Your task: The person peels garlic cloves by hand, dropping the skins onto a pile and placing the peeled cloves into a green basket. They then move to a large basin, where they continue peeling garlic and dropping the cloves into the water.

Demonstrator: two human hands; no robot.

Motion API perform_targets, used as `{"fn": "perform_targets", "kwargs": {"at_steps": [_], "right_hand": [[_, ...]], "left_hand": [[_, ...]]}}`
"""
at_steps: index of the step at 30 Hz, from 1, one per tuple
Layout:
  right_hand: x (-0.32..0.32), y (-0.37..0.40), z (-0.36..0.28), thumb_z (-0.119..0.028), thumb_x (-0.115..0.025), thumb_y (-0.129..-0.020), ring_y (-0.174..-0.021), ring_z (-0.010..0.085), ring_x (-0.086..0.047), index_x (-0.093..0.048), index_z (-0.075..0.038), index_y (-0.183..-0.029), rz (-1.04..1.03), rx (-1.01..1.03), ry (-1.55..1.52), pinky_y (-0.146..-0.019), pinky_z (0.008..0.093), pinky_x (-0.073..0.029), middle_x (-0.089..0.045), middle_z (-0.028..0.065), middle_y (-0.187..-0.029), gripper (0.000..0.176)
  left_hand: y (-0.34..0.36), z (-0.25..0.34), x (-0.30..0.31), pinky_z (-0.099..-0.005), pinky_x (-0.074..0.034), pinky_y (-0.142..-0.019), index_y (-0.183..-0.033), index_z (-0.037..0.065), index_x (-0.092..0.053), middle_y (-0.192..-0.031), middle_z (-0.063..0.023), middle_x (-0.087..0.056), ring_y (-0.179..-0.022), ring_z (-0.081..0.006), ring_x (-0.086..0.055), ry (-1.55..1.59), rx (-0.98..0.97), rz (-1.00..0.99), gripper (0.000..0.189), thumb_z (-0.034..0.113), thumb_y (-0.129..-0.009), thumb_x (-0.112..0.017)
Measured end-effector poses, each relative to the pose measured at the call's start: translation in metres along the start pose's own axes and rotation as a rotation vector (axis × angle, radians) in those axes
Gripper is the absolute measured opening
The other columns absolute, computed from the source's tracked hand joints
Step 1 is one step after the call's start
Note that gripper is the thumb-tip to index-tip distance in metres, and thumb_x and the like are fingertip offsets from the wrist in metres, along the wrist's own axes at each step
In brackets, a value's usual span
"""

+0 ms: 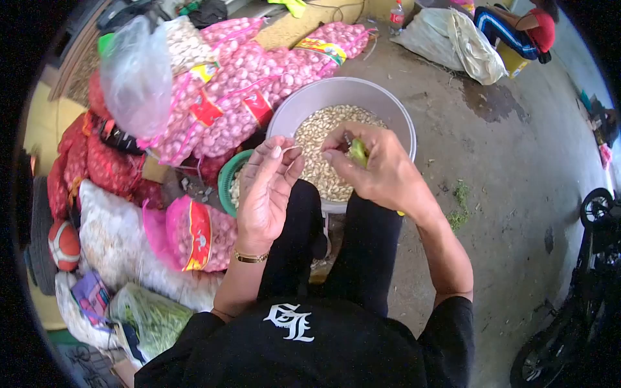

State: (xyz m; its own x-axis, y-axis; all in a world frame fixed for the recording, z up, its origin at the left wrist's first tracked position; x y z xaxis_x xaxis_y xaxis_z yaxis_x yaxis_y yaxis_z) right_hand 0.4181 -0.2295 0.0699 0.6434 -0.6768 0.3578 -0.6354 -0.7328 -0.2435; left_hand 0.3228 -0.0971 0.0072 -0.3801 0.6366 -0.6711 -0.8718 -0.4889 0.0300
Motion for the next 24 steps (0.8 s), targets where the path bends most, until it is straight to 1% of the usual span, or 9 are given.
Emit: {"fn": "perform_targets", "kwargs": {"at_steps": [8, 13, 15, 17, 19, 21, 22, 23, 24], "right_hand": [[0.027, -0.073, 0.178, -0.011, -0.065, -0.086, -0.079, 0.0104, -0.057, -0.064, 0.002, -0.091, 0.020, -0.308, 0.024, -0.073, 0.0283, -0.046, -0.063, 0.0051, -0.080, 0.014], [-0.001, -0.086, 0.313, -0.013, -0.064, -0.086, -0.081, 0.0135, -0.059, -0.064, 0.002, -0.091, -0.023, -0.472, -0.019, -0.078, 0.0320, -0.047, -0.066, 0.0075, -0.083, 0.016], [-0.024, -0.080, 0.371, -0.012, -0.062, -0.087, -0.081, 0.0148, -0.060, -0.064, 0.002, -0.092, -0.056, -0.504, 0.020, -0.078, 0.0324, -0.047, -0.067, 0.0084, -0.086, 0.015], [-0.048, -0.072, 0.421, -0.011, -0.061, -0.088, -0.082, 0.0163, -0.061, -0.065, 0.000, -0.094, -0.006, -0.602, -0.159, -0.078, 0.0336, -0.048, -0.069, 0.0101, -0.090, 0.014], [-0.064, -0.069, 0.447, -0.015, -0.062, -0.087, -0.082, 0.0216, -0.064, -0.064, 0.001, -0.097, 0.037, -0.581, -0.110, -0.076, 0.0366, -0.049, -0.068, 0.0162, -0.087, 0.018], [-0.079, -0.068, 0.470, -0.020, -0.063, -0.087, -0.078, 0.0313, -0.065, -0.063, 0.003, -0.098, -0.028, -0.614, 0.062, -0.073, 0.0401, -0.049, -0.066, 0.0229, -0.084, 0.025], [-0.087, -0.069, 0.486, -0.020, -0.062, -0.085, -0.077, 0.0405, -0.063, -0.062, 0.004, -0.099, -0.058, -0.609, 0.136, -0.071, 0.0435, -0.048, -0.062, 0.0269, -0.079, 0.028], [-0.092, -0.071, 0.502, -0.020, -0.062, -0.085, -0.077, 0.0405, -0.063, -0.062, 0.004, -0.099, -0.055, -0.614, 0.131, -0.071, 0.0435, -0.048, -0.062, 0.0269, -0.079, 0.028], [-0.097, -0.077, 0.515, -0.017, -0.061, -0.083, -0.079, 0.0417, -0.063, -0.062, 0.003, -0.100, -0.100, -0.568, 0.194, -0.072, 0.0446, -0.049, -0.063, 0.0266, -0.081, 0.027]], "left_hand": [[-0.144, -0.103, 0.073, -0.0297, -0.051, -0.089, -0.113, 0.003, -0.056, -0.113, -0.0066, -0.058, -0.103, -0.0147, -0.058, -0.166, 0.275, -0.077, 0.020, 0.014, -0.096, -0.056], [-0.211, -0.181, 0.144, -0.0306, -0.049, -0.090, -0.114, 0.003, -0.057, -0.115, -0.0060, -0.058, -0.104, -0.0148, -0.058, -0.372, 0.451, -0.167, 0.021, 0.015, -0.098, -0.053], [-0.234, -0.220, 0.186, -0.0302, -0.050, -0.088, -0.113, 0.003, -0.058, -0.115, -0.0052, -0.058, -0.102, -0.0134, -0.057, -0.462, 0.458, -0.148, 0.021, 0.016, -0.097, -0.055], [-0.249, -0.262, 0.228, -0.0284, -0.051, -0.085, -0.111, 0.002, -0.059, -0.111, -0.0042, -0.059, -0.098, -0.0109, -0.057, -0.688, 0.494, -0.160, 0.022, 0.018, -0.095, -0.058], [-0.256, -0.307, 0.268, -0.0248, -0.050, -0.080, -0.107, 0.002, -0.061, -0.105, -0.0032, -0.060, -0.093, -0.0090, -0.057, -0.721, 0.556, -0.139, 0.022, 0.019, -0.093, -0.062], [-0.263, -0.336, 0.292, -0.0270, -0.048, -0.077, -0.105, 0.000, -0.061, -0.103, -0.0049, -0.063, -0.087, -0.0117, -0.057, -0.919, 0.469, -0.158, 0.021, 0.016, -0.091, -0.062], [-0.269, -0.342, 0.294, -0.0316, -0.047, -0.083, -0.105, 0.000, -0.061, -0.104, -0.0102, -0.061, -0.094, -0.0205, -0.057, -1.025, 0.359, -0.210, 0.021, 0.013, -0.088, -0.063], [-0.270, -0.353, 0.303, -0.0316, -0.047, -0.083, -0.105, 0.000, -0.061, -0.104, -0.0102, -0.061, -0.094, -0.0205, -0.057, -1.029, 0.366, -0.213, 0.021, 0.013, -0.088, -0.063], [-0.271, -0.354, 0.299, -0.0346, -0.045, -0.087, -0.105, 0.000, -0.060, -0.106, -0.0128, -0.060, -0.099, -0.0254, -0.055, -1.245, 0.228, -0.289, 0.021, 0.011, -0.086, -0.063]]}}
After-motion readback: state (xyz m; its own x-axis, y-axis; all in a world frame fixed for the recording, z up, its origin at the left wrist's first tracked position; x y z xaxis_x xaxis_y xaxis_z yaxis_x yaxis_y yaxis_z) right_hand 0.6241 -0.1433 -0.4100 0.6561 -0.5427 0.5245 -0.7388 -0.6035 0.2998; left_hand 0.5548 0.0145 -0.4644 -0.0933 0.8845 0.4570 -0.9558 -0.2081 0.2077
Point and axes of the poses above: each hand's wrist, its own y-axis away from the middle knuckle, its own x-axis out of the back of the hand, z = x × y, the point moved 9 cm from there along -y, towards the middle knuckle
